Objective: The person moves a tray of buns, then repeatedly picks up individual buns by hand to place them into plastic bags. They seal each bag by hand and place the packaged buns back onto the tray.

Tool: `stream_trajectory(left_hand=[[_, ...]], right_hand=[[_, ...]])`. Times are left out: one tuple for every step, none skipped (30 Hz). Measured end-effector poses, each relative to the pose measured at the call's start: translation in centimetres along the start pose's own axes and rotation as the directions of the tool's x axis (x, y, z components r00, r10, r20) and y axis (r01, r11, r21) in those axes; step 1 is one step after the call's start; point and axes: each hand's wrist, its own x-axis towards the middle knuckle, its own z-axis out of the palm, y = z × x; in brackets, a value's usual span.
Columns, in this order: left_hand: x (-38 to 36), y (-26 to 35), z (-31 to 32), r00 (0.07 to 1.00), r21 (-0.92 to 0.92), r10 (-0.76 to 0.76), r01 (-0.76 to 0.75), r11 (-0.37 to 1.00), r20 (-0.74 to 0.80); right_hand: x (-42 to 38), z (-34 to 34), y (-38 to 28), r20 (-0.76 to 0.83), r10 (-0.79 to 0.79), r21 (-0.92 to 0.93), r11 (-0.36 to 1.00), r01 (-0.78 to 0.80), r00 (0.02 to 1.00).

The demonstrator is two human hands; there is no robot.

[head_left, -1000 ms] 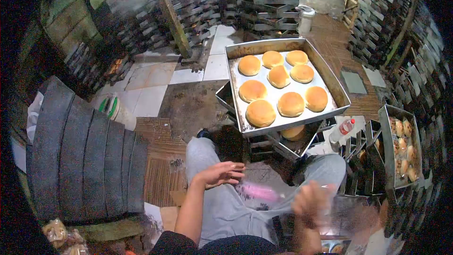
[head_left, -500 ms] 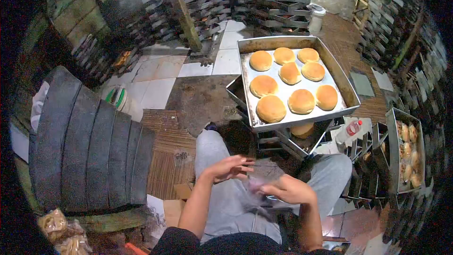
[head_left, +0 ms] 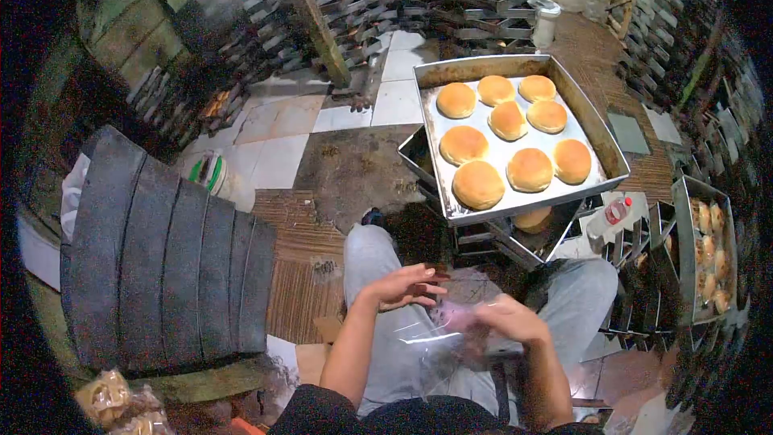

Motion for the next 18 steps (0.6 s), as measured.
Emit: stream_trajectory(left_hand=[[0.0, -0.1, -0.1, 0.999, 0.019, 0.038, -0.038, 0.999, 0.014], [0.0, -0.8, -0.3, 0.999, 0.019, 0.031, -0.031, 0.999, 0.015], [0.2, -1.3, -0.8, 0.999, -0.025, 0.045, -0.044, 0.999, 0.015], [0.4, -1.1, -0.8, 0.998, -0.071, 0.064, -0.063, 0.996, 0.015], [0.1, -1.1, -0.3, 0.998, -0.082, 0.058, -0.060, 0.995, -0.027], [0.8, -1.5, -0.7, 0.999, -0.104, 0.047, -0.046, 0.993, 0.004], [0.8, -1.5, -0.6, 0.999, -0.064, 0.041, -0.042, 0.997, -0.012], [0.6, -1.1, -0.5, 0.999, -0.017, 0.038, -0.038, 0.999, -0.027], [0.6, -0.8, -0.6, 0.999, -0.009, 0.031, -0.032, 0.999, -0.026], [0.7, -0.9, -0.7, 0.998, -0.011, 0.056, -0.056, 0.998, -0.001], [0.6, -1.2, -0.9, 0.997, -0.014, 0.078, -0.078, 0.997, 0.022], [0.9, -1.1, -1.2, 0.997, -0.009, 0.076, -0.076, 0.997, 0.025], [1.2, -1.0, -1.3, 0.996, -0.029, 0.086, -0.086, 0.996, 0.003], [1.0, -1.9, -1.2, 0.997, -0.059, 0.076, -0.077, 0.995, -0.026], [0.6, -2.7, -1.1, 0.998, -0.061, 0.052, -0.053, 0.997, -0.028], [0.6, -2.6, -0.9, 0.998, -0.031, 0.050, -0.052, 0.998, -0.037], [0.8, -2.3, -0.8, 0.998, 0.001, 0.054, -0.054, 0.999, -0.045], [1.1, -2.0, -0.7, 0.997, 0.031, 0.065, -0.063, 0.998, -0.051]], right_hand=[[-1.1, -0.2, -0.2, -0.002, 0.005, 0.003, 1.000, -0.005, 1.000], [-2.5, -0.4, -0.4, -0.075, -0.112, -0.065, 0.992, 0.107, 0.991], [-3.5, -0.9, -0.8, -0.138, -0.237, -0.148, 0.965, 0.216, 0.962], [-3.6, -1.1, -0.9, -0.162, -0.295, -0.188, 0.946, 0.264, 0.942], [-3.8, -1.2, -1.1, -0.185, -0.353, -0.230, 0.923, 0.308, 0.917], [-3.7, -0.7, -0.6, -0.163, -0.246, -0.236, 0.950, 0.204, 0.956], [-2.8, -0.5, -0.2, -0.148, -0.152, -0.251, 0.961, 0.112, 0.977], [-1.7, -0.3, 0.3, -0.137, -0.061, -0.268, 0.963, 0.022, 0.989], [-1.2, -0.3, 0.7, -0.125, 0.037, -0.289, 0.955, -0.072, 0.991], [-1.3, -0.1, 1.0, -0.109, 0.146, -0.309, 0.935, -0.173, 0.983], [-1.9, 0.4, 1.3, -0.110, 0.153, -0.300, 0.937, -0.179, 0.982], [-2.3, 0.5, 1.4, -0.070, -0.055, 0.143, 0.988, 0.064, 0.996], [-2.9, 0.5, 1.4, -0.120, -0.257, 0.553, 0.785, 0.280, 0.959], [-4.0, 1.2, 1.6, -0.256, -0.388, 0.836, 0.371, 0.404, 0.885], [-4.6, 1.7, 1.8, -0.363, -0.407, 0.892, 0.110, 0.439, 0.838], [-5.1, 2.2, 1.9, -0.465, -0.420, 0.883, -0.159, 0.441, 0.780], [-5.3, 2.0, 2.0, -0.437, -0.454, 0.837, 0.111, 0.536, 0.777], [-5.3, 1.3, 2.0, -0.398, -0.477, 0.715, 0.374, 0.591, 0.784]])
